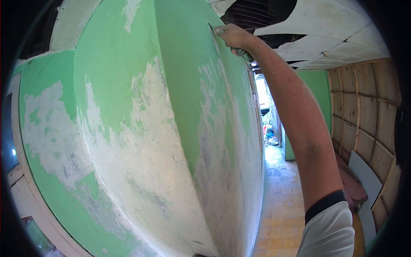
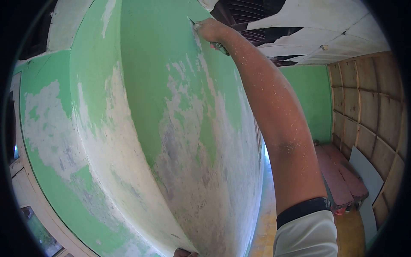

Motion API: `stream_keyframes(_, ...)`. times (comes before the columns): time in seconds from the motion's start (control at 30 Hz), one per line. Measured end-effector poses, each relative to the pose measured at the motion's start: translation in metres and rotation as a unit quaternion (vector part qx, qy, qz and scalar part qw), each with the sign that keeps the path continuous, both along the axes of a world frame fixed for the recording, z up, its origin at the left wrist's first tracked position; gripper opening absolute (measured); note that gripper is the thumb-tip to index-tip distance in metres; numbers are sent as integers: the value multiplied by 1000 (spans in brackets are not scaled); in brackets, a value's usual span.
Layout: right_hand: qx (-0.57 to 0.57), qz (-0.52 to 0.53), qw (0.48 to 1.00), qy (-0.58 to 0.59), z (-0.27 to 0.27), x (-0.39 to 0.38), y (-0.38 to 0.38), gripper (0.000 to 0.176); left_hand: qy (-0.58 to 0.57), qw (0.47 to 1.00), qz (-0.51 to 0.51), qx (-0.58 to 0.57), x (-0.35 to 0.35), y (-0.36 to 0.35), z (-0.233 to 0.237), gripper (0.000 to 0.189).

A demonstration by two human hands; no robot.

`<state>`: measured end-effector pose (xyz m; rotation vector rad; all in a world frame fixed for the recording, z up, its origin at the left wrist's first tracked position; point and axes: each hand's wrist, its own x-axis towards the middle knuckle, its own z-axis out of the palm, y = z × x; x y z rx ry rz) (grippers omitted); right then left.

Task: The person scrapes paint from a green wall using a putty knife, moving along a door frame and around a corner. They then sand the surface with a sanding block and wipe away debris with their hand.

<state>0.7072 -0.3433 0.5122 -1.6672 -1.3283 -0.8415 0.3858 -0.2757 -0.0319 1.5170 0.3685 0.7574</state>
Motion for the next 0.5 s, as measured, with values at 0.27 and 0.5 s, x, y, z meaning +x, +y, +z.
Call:
stream_keyframes(0.27, -24, -64, 997, 30, -4, -7, -6, 41, 6, 1000, -6, -16, -2, -3, 0, 27)
stream_keyframes(0.5, 17, -15, 999, 40, -6, -10, 2, 42, 28, 999, 4, -27, -4, -3, 3, 26)
